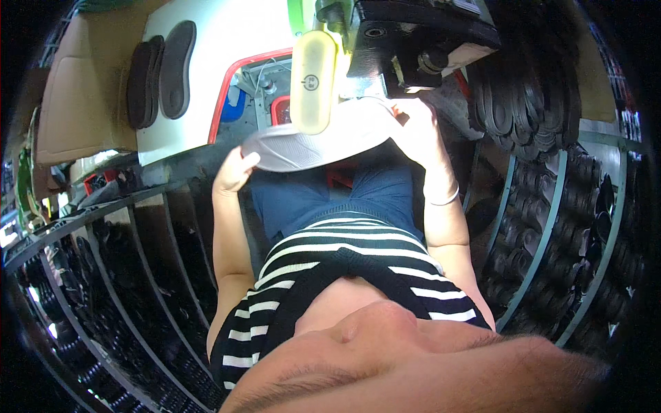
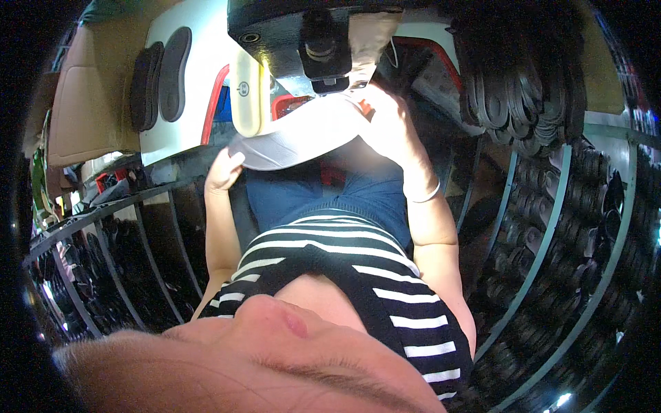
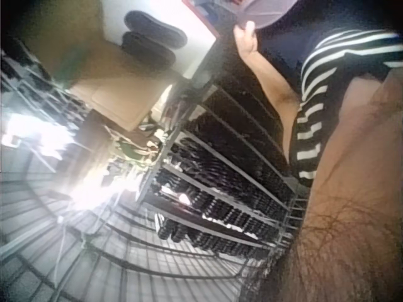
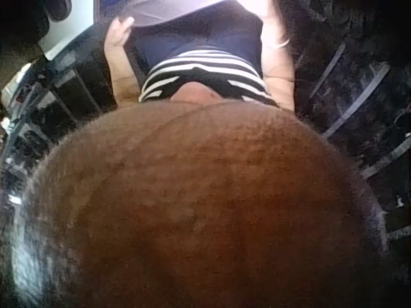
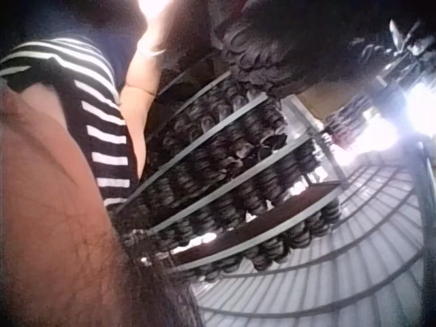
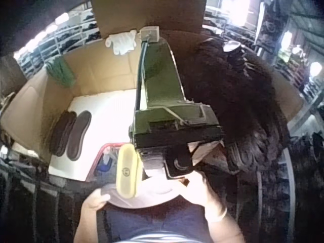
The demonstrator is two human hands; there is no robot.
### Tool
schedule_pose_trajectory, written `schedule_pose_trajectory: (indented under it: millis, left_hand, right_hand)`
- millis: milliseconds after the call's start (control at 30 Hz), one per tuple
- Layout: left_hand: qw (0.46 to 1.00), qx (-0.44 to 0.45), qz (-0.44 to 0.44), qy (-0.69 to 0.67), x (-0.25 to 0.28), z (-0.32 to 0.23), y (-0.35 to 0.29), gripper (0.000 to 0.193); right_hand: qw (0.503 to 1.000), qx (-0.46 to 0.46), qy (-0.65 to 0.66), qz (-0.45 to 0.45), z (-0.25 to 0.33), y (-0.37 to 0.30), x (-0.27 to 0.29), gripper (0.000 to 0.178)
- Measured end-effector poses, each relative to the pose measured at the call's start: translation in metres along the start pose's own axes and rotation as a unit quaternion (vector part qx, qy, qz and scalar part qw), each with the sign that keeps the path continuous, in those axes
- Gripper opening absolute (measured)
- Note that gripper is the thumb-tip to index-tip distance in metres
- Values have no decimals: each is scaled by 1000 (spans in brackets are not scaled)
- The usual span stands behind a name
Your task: Processing shoe soles using a buffing or grinding machine in a factory setting.
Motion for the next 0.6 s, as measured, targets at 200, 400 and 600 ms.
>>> schedule_pose_trajectory:
  millis: [200, 400, 600]
  left_hand:
    - [918, 93, 209, 323, -97, -13, 25, 45]
    - [977, -158, 119, 82, -201, -49, 68, 34]
    - [985, -166, 12, 39, -221, -38, 75, 18]
  right_hand:
    - [993, 43, -70, 90, 1, 18, -2, 15]
    - [998, -31, 45, -23, -20, -12, -18, 22]
    - [939, -228, 143, 214, -105, -144, -63, 52]
Point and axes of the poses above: each hand's wrist, its own y-axis towards the middle knuckle, its own x-axis out of the back of the hand, z = x × y, the point moved 1 cm from there along y, towards the middle knuckle, and after that the axes turned 2 degrees about z, right-handed, at the moved point
